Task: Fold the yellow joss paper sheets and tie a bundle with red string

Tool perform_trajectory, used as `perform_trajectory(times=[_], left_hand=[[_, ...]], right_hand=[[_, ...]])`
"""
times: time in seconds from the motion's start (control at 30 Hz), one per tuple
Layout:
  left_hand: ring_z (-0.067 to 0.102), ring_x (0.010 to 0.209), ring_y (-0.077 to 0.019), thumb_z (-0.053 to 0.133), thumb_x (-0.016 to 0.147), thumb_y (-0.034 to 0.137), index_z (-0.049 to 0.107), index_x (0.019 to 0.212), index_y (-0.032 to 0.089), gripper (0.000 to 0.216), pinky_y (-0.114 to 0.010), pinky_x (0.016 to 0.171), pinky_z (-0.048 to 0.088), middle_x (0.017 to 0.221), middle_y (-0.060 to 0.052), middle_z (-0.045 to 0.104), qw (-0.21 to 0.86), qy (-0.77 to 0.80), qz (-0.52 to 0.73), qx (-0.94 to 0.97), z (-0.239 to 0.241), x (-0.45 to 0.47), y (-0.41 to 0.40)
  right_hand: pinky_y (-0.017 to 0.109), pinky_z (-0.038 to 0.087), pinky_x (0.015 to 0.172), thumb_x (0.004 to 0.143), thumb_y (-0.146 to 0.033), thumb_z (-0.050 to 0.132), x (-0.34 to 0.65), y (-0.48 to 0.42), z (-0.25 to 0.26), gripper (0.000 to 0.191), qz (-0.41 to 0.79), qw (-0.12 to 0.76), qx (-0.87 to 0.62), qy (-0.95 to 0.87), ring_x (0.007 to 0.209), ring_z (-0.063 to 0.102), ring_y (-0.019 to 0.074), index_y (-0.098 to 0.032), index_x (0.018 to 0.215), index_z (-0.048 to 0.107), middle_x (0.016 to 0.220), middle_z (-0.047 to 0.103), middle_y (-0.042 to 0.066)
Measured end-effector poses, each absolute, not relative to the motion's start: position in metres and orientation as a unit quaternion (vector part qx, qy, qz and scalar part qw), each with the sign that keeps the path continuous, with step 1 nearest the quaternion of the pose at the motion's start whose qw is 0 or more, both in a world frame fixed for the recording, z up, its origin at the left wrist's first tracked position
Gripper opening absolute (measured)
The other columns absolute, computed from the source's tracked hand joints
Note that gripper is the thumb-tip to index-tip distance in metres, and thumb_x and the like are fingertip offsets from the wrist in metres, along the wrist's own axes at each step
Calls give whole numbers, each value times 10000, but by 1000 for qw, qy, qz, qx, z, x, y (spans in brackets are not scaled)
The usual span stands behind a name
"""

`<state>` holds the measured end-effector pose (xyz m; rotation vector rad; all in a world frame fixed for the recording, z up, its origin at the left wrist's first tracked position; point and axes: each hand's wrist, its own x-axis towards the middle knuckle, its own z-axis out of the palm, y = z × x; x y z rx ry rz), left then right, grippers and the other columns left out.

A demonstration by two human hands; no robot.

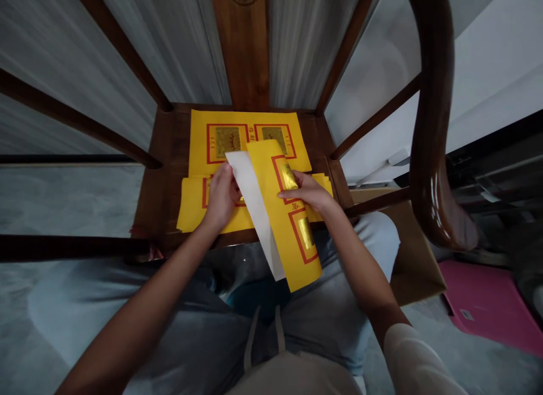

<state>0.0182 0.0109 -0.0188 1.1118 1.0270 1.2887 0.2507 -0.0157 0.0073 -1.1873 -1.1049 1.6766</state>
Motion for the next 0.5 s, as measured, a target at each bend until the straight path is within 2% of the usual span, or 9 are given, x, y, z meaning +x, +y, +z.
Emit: perform_trajectory(times=[0.03,0.1,0.2,0.3,0.5], left_hand=[[739,1162,-325,613,832,862,674,1181,228,726,-420,910,644,1190,-107,764,568,425,543,449,-16,20,10],[756,1095,-315,752,767,791,683,1111,213,676,-403,872,652,1152,-100,778,581,432,538,432,-12,23,7],[750,1101,-283,951,658,532,676,1154,202,656,-393,932,634,1228,-97,773,565,460,527,438,-14,27,2],[744,1123,-277,961,654,430,663,1186,190,655,-415,974,619,1297,-118,756,583,445,519,440,-18,33,-4],[763,1054,-265,937,685,426,659,1154,181,598,-390,925,627,1192,-102,788,594,441,503,446,-13,34,-2]], right_hand=[[397,669,900,550,-269,960,249,-17,8,598,656,391,-476,-437,1029,772,266,-210,1098,729,1169,813,48],[398,671,900,518,-252,965,245,-19,10,643,655,380,-483,-440,1035,768,264,-211,1112,723,1174,814,41],[400,666,916,550,-287,968,240,-22,13,658,675,364,-466,-442,1046,770,262,-218,1160,732,1197,814,41],[397,658,927,642,-402,943,237,-20,11,537,695,374,-457,-411,1041,780,269,-215,1115,769,1162,827,57],[371,652,870,563,-407,985,239,-12,0,517,673,403,-491,-378,959,795,261,-195,995,796,1080,843,66]])
